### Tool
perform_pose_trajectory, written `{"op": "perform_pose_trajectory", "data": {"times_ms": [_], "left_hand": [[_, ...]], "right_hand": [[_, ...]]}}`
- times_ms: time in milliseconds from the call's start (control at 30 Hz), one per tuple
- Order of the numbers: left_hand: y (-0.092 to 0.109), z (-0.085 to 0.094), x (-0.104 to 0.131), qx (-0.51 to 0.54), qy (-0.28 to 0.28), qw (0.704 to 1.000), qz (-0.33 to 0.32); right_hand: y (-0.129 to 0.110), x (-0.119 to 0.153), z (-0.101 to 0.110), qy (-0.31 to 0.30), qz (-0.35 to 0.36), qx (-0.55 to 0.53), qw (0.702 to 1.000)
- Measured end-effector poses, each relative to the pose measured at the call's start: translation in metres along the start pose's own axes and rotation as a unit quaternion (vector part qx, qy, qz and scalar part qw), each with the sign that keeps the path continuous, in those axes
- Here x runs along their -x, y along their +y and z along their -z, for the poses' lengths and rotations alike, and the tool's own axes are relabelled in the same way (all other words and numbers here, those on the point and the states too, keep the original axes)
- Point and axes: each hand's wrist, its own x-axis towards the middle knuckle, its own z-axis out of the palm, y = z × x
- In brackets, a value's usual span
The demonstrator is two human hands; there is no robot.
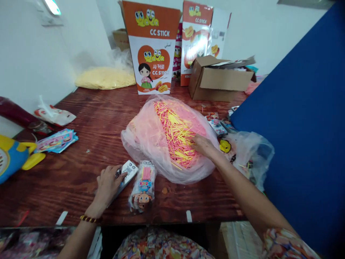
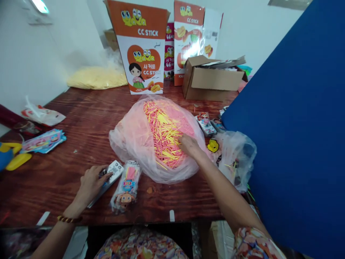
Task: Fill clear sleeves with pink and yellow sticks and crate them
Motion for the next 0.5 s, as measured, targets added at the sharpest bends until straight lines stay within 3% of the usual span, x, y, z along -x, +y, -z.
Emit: {"op": "perform_pose_trajectory", "data": {"times_ms": [267,500], "left_hand": [[-0.012,-0.006,-0.012,0.075,0.001,0.997,0.001],[-0.012,-0.001,-0.021,0.119,0.022,0.993,0.007]], "right_hand": [[-0.016,-0.003,0.004,-0.054,0.038,0.049,0.997],[-0.004,-0.01,-0.015,-0.042,0.038,0.036,0.998]]}}
